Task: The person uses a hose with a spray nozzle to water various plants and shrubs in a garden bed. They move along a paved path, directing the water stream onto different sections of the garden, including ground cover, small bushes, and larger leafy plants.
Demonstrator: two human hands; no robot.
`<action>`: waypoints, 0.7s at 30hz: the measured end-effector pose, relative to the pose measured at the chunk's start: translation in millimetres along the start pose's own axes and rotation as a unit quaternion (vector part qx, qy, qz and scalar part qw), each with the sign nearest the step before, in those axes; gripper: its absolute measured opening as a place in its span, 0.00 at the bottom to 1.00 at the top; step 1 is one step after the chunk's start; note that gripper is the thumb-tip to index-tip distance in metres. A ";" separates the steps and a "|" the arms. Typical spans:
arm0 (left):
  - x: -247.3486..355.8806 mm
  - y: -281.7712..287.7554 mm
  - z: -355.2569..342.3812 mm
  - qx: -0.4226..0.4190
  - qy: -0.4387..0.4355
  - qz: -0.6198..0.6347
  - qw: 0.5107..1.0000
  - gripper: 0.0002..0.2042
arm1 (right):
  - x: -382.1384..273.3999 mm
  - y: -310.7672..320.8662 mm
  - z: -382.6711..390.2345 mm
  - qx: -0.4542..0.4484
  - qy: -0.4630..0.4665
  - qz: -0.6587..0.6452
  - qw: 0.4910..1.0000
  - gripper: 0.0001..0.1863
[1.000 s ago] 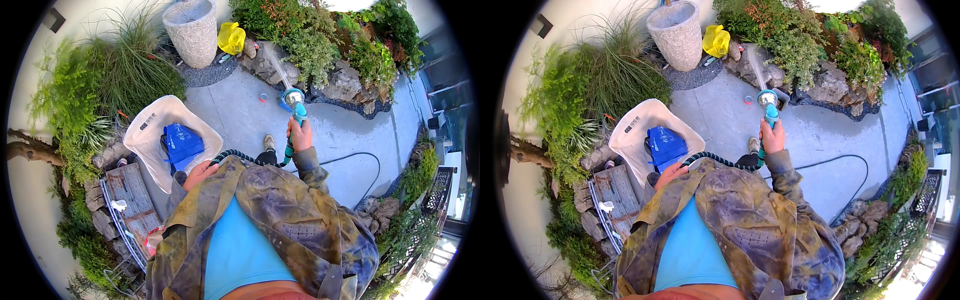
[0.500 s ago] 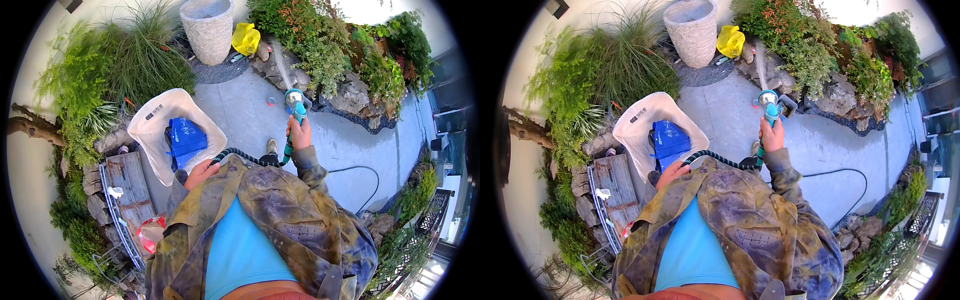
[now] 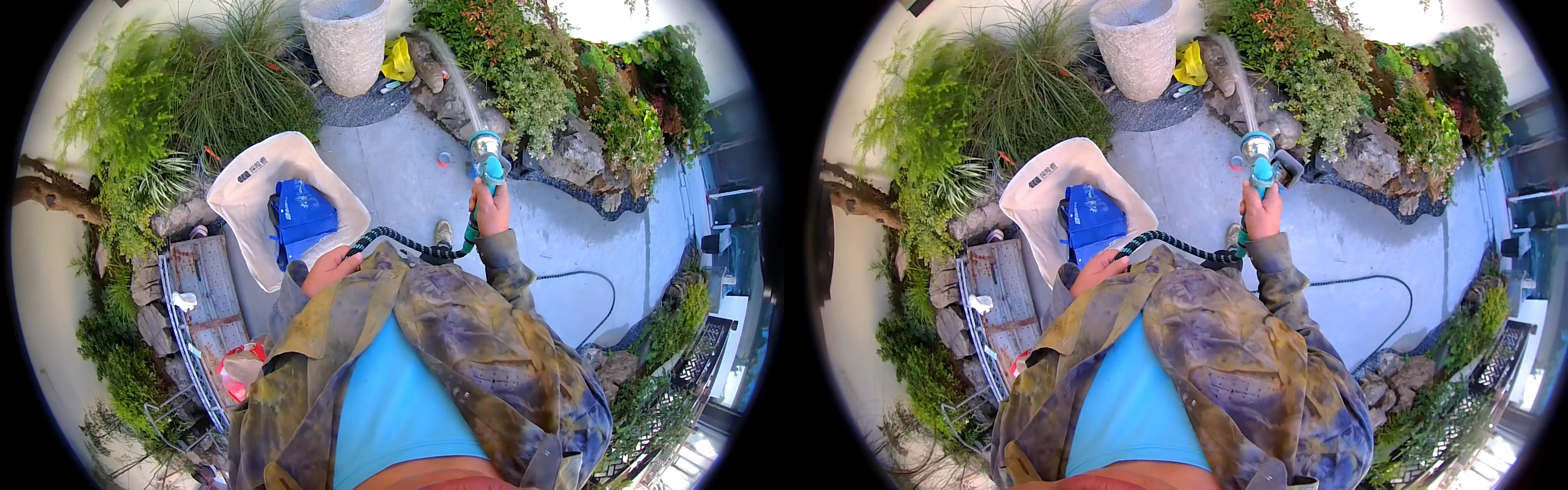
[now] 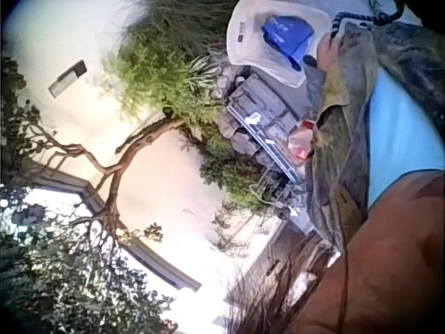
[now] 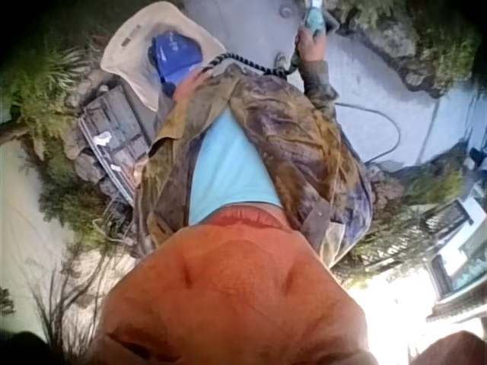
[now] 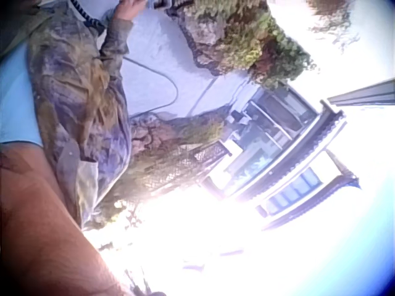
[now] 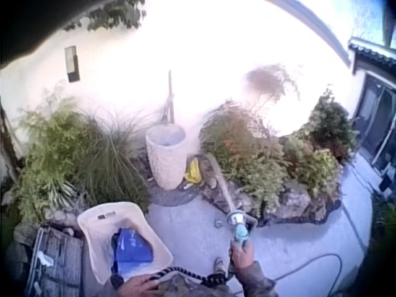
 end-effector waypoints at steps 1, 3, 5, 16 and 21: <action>1.5 0.4 -0.3 -0.014 -0.010 -0.024 1.000 0.13 | 0.3 4.1 -0.5 0.006 -0.001 -0.006 1.000 0.07; 13.2 -7.0 0.4 0.006 0.000 0.009 1.000 0.12 | -0.2 8.4 -0.2 0.022 -0.004 -0.006 1.000 0.08; 12.4 -6.2 3.4 0.016 -0.001 0.030 0.999 0.12 | -1.6 7.2 1.0 0.022 -0.008 -0.024 0.999 0.09; 16.1 -5.1 11.3 0.005 -0.037 0.003 0.999 0.10 | -34.2 -0.3 9.5 0.007 0.042 -0.012 0.999 0.07; 14.4 -3.8 13.5 0.019 -0.054 0.013 0.998 0.12 | -33.2 -0.8 8.6 0.016 0.035 -0.014 0.999 0.07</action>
Point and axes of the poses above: each hand's wrist, its own z-axis away from the middle knuckle, its own y-axis out of the back of the hand, x = y × z, the point moved 7 cm from there along -z, towards the middle knuckle, and after that the axes turned 11 degrees about -y, right-handed, at the moved point
